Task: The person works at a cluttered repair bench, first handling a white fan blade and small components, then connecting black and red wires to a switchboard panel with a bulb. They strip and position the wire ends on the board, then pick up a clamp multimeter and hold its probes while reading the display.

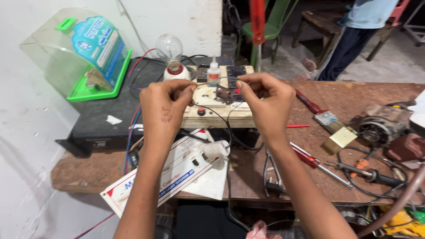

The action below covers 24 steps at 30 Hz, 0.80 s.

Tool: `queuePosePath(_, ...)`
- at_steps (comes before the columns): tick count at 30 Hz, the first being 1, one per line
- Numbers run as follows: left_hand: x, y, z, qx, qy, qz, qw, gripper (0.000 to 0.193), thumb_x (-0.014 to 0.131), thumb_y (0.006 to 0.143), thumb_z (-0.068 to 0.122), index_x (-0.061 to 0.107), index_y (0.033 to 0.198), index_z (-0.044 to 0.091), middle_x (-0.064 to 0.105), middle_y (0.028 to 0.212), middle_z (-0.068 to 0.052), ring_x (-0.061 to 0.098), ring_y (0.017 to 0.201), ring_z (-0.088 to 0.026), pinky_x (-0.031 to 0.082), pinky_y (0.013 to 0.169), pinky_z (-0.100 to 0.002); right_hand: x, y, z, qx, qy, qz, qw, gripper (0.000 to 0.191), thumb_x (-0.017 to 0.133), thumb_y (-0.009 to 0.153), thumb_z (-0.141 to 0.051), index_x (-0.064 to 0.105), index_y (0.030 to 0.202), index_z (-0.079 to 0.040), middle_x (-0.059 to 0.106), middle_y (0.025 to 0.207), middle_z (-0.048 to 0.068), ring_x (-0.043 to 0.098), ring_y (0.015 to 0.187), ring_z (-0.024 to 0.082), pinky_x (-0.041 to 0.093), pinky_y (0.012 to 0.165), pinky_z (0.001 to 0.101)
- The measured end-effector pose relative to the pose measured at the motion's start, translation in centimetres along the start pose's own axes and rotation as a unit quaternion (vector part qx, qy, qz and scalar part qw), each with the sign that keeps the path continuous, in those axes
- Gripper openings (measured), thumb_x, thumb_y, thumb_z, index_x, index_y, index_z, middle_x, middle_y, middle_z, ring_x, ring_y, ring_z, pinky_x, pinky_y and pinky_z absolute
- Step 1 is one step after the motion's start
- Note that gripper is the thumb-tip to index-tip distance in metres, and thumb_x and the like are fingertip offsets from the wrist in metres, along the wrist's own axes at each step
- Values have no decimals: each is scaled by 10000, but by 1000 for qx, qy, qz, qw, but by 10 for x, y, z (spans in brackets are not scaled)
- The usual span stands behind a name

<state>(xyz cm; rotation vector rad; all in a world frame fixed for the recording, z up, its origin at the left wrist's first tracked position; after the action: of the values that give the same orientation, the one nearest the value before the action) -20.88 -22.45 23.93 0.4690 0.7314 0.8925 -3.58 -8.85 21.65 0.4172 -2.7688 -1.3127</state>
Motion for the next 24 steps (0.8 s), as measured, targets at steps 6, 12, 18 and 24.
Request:
queuePosePath(6, 48, -2, 13, -67, -249, -60, 964, 175, 746, 916, 114, 810, 1044, 12, 718, 716, -21, 567, 602, -42, 401, 519, -215, -40, 0, 14, 98, 198, 23, 975, 94, 766, 945, -44, 753, 1023, 8, 680, 784, -7, 558, 660, 34, 413, 584, 195)
queuePosePath(12, 82, -4, 28, -66, -387, -116, 912, 216, 724, 928, 92, 777, 1088, -43, 762, 848, -31, 661, 716, -54, 525, 663, -199, -75, 7, 21, 142, 264, 40, 953, 144, 778, 931, -83, 745, 1055, -18, 689, 797, 2, 590, 665, 48, 391, 548, 192)
queuePosePath(18, 91, -7, 45, -44, -374, -108, 920, 198, 743, 936, 95, 785, 1086, -26, 754, 824, -31, 663, 714, -50, 532, 657, -200, -93, 3, 14, 88, 230, 66, 967, 132, 792, 940, -63, 747, 1051, -8, 698, 813, 7, 592, 676, 49, 407, 569, 200)
queuePosePath(24, 98, -16, 69, 0, -294, -78, 953, 163, 735, 919, 110, 803, 1048, 37, 768, 744, -9, 673, 618, -29, 509, 558, -185, -109, -10, 5, 7, 159, 135, 978, 89, 788, 982, -17, 750, 1057, 12, 685, 822, 7, 568, 672, 50, 397, 601, 198)
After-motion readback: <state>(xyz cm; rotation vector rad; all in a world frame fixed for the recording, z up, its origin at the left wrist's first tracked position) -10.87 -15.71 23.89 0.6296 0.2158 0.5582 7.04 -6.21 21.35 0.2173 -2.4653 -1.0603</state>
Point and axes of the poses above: each hand's wrist, its own y-axis towards the middle knuckle, its own x-axis out of the palm, z = x × y, the point moved 3 cm from there along y, towards the middle knuckle
